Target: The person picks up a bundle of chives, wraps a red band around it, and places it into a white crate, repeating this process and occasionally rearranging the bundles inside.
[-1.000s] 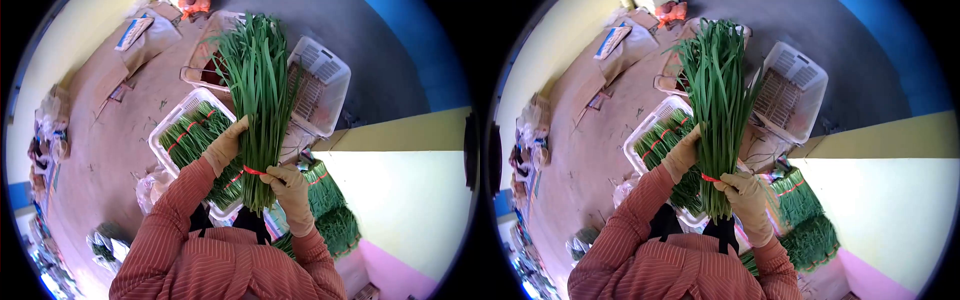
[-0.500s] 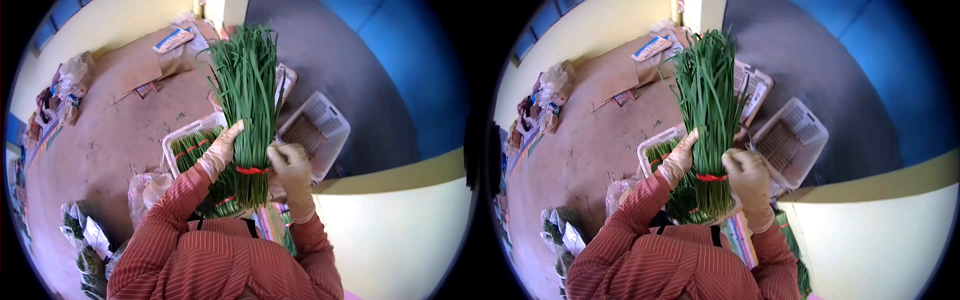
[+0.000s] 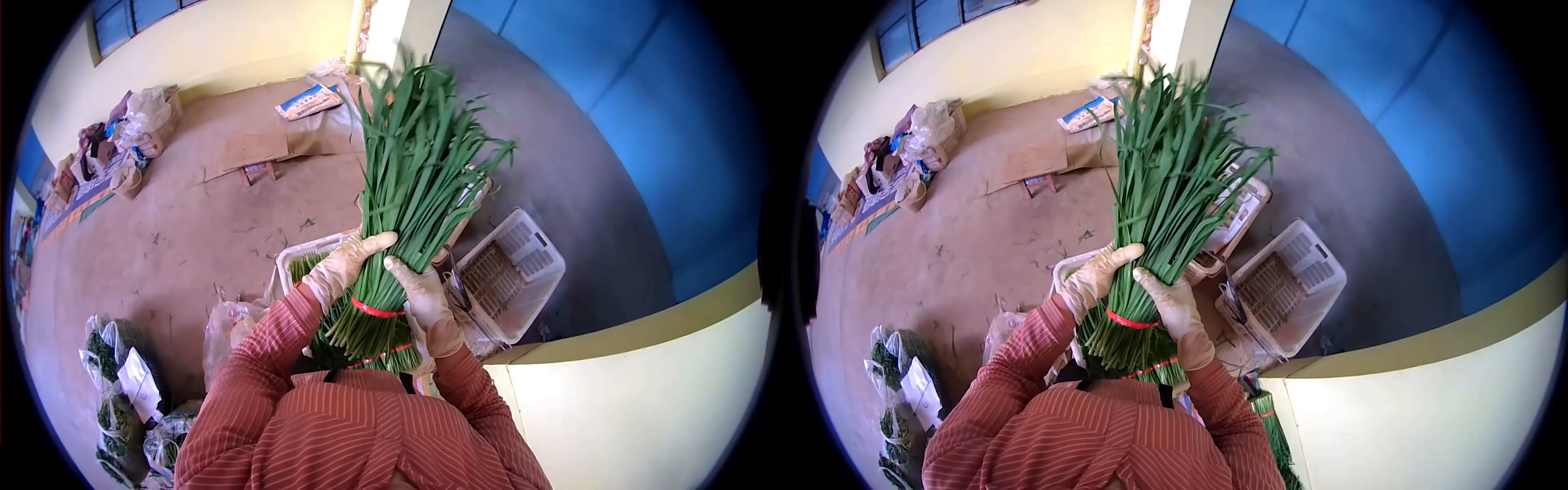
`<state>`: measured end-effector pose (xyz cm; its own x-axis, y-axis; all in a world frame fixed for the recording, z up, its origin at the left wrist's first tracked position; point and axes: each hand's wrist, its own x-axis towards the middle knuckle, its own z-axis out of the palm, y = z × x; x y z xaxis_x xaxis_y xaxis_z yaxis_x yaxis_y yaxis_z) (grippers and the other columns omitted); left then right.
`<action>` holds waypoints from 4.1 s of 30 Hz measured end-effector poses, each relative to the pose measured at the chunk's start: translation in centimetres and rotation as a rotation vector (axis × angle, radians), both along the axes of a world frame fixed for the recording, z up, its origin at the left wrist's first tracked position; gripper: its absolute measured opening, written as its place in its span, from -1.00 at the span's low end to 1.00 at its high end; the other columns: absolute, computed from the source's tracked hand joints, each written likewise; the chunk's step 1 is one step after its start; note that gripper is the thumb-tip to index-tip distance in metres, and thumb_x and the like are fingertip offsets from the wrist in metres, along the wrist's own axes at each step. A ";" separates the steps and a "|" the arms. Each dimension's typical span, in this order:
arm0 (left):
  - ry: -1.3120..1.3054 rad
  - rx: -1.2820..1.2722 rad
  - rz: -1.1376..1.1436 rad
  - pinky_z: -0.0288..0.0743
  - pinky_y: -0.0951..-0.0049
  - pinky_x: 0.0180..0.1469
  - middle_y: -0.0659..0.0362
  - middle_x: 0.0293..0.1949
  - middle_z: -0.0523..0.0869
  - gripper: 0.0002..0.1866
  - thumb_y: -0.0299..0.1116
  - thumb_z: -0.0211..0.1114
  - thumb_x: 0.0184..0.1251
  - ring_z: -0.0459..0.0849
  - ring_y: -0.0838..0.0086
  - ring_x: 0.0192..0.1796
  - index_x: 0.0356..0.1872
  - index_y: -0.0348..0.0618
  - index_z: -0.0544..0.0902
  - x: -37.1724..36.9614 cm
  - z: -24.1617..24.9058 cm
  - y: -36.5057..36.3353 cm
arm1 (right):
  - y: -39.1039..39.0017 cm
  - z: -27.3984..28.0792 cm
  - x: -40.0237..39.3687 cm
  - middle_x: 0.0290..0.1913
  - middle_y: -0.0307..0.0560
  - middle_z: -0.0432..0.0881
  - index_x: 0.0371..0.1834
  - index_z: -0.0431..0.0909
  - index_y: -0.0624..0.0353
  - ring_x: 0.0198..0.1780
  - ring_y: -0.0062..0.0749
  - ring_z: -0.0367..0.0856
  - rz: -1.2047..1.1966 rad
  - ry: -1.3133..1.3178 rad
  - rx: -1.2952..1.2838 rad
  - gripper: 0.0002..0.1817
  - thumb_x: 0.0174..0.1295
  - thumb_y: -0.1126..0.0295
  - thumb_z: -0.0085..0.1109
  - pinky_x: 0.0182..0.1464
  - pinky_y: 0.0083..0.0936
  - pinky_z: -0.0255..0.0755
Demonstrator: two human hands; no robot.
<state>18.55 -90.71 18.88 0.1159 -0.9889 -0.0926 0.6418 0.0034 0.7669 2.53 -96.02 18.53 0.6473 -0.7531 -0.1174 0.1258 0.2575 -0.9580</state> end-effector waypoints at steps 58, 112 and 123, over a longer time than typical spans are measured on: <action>-0.939 0.084 0.504 0.59 0.52 -0.11 0.35 -0.26 0.64 -0.54 -0.51 0.56 0.14 0.60 0.60 -0.22 0.05 -0.13 0.57 5.0 -11.9 11.4 | 0.1 5.5 4.7 0.29 -0.04 0.53 0.48 0.27 0.29 0.28 -0.40 0.48 0.697 0.105 -0.145 -0.13 0.11 0.36 0.52 0.37 -0.44 0.30; -0.360 0.146 0.122 0.57 0.34 0.19 -0.05 0.16 0.67 -0.45 -0.29 0.56 0.20 0.68 0.31 0.16 0.18 -0.32 0.62 5.6 9.6 14.5 | -0.4 14.7 11.2 0.29 -0.05 0.49 0.16 0.51 0.32 0.24 -0.44 0.50 -0.029 -0.210 -0.585 -0.53 0.18 0.51 0.38 0.21 -0.38 0.46; -0.162 -0.214 0.341 0.48 0.32 0.24 0.13 0.08 0.67 -0.25 -0.42 0.65 0.00 0.62 0.37 0.14 0.27 -0.22 0.49 9.1 4.3 5.6 | 4.5 17.0 15.2 0.34 0.24 0.30 0.47 0.14 0.36 0.41 0.07 0.26 0.098 0.202 -1.714 0.31 -0.39 0.03 0.70 0.55 -0.13 0.07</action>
